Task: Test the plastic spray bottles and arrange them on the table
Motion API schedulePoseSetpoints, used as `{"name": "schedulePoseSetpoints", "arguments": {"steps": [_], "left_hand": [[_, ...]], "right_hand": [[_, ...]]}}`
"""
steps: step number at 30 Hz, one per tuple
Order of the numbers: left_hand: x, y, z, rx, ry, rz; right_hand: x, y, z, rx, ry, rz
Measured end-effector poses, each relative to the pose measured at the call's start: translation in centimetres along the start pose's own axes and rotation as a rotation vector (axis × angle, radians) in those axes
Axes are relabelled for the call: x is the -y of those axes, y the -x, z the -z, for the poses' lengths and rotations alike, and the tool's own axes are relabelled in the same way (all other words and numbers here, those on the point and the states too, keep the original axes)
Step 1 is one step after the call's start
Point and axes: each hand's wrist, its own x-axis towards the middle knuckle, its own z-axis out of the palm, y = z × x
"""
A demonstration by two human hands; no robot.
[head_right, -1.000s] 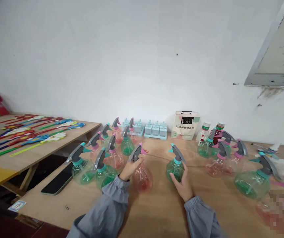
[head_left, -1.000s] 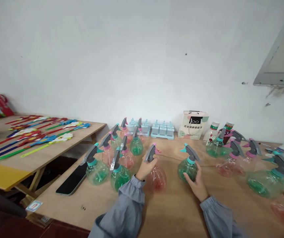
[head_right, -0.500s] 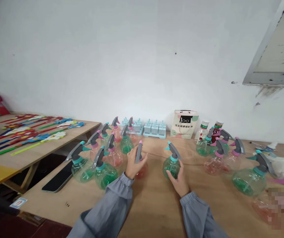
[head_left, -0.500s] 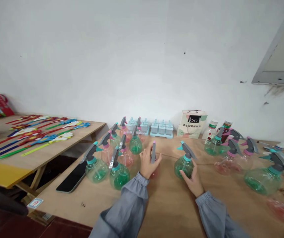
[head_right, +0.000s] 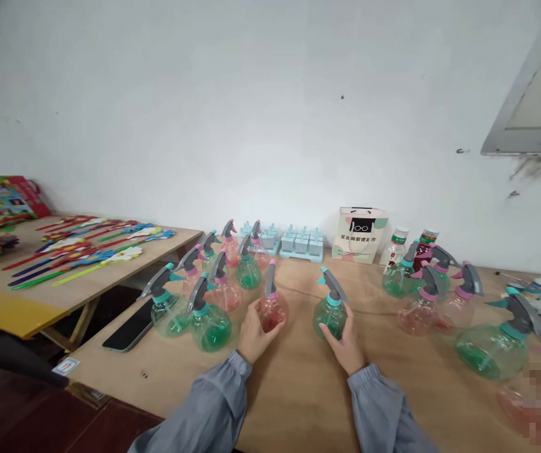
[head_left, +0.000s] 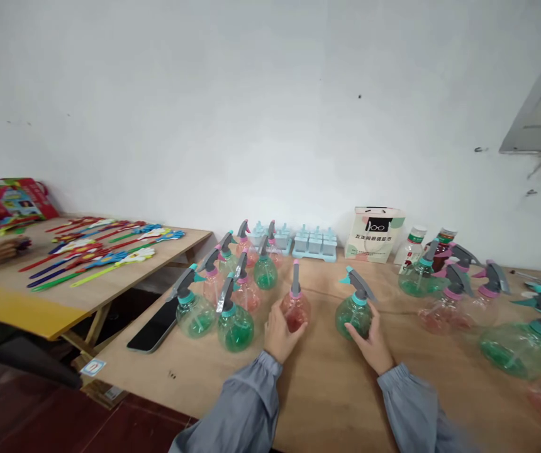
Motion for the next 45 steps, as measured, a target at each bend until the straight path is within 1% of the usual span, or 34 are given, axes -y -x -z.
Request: {"name": "schedulePoseSetpoints", "arguments": {"steps": [1,3,6,8,9,11,15,19,21,23,24,26,28,30,32,33,34,37,40,43,44,45], "left_hand": [[0.1,-0.6,-0.5,0.039,0.012,0.016],[0.0,-2.6,-1.7,0.082,0.052,0.042],[-0.1,-6.8,-3.9,0.071,0.110,0.101],[0.0,-9.6,-5.4,0.081,0.143,0.185],[0.0,-10.8,-6.0,0.086,0.161,0.218],[0.2,-12.8,-7.2,0.071,0.209,0.230],[0.3,-15.2,-8.8,0.023,0.280,0.187],[0.0,-16.7,-9.4,0.013,0.293,0.179],[-0.5,-16.9,-9.5,-0.003,0.292,0.183],[-1.4,-16.4,-9.6,-0.028,0.282,0.198],[-2.0,-15.7,-9.6,-0.038,0.279,0.197],[-3.4,-13.3,-9.5,-0.041,0.305,0.147],[-5.0,-10.0,-9.0,-0.027,0.413,-0.008],[-6.6,-6.3,-8.1,0.028,0.515,-0.169],[-7.9,-3.4,-7.2,0.124,0.510,-0.299],[-8.4,-2.4,-6.7,0.161,0.477,-0.331],[-8.8,-1.8,-6.3,0.182,0.446,-0.335],[-9.4,-1.1,-5.6,0.196,0.434,-0.276],[-9.0,-1.3,-4.8,0.181,0.509,-0.204],[-7.9,-1.5,-3.9,0.161,0.554,-0.126],[-7.4,-1.6,-3.6,0.156,0.570,-0.105],[-6.8,-1.7,-3.4,0.149,0.587,-0.087]], "right_hand": [[0.0,0.0,0.0,0.004,-0.005,-0.008],[-0.1,0.0,-0.1,0.017,-0.019,-0.023],[-0.3,0.2,0.0,0.035,-0.034,-0.019],[-0.3,0.3,0.0,0.041,-0.025,-0.010],[-0.4,0.3,0.0,0.038,-0.016,-0.008],[-0.3,0.4,0.0,0.033,0.001,-0.002],[-0.3,0.5,0.0,0.037,0.022,0.028],[-0.3,0.5,0.0,0.025,0.037,0.037],[-0.3,0.6,-0.1,0.025,0.038,0.036],[-0.4,0.6,0.0,0.025,0.049,0.033],[-0.4,0.6,0.0,0.023,0.064,0.034],[-0.3,0.7,0.0,0.021,0.112,0.050],[-0.2,0.7,0.0,0.010,0.158,0.089],[-0.1,0.9,-0.2,-0.001,0.183,0.134],[0.0,1.2,-0.5,-0.005,0.198,0.171],[0.0,1.5,-0.7,0.000,0.206,0.190],[0.0,1.7,-1.0,0.009,0.213,0.209],[0.4,2.5,-1.5,0.056,0.236,0.291],[1.4,2.8,-1.5,0.147,0.258,0.382],[2.4,2.0,-0.6,0.267,0.266,0.493],[2.6,1.6,-0.1,0.267,0.271,0.531],[2.6,1.1,0.7,0.215,0.281,0.552]]}}
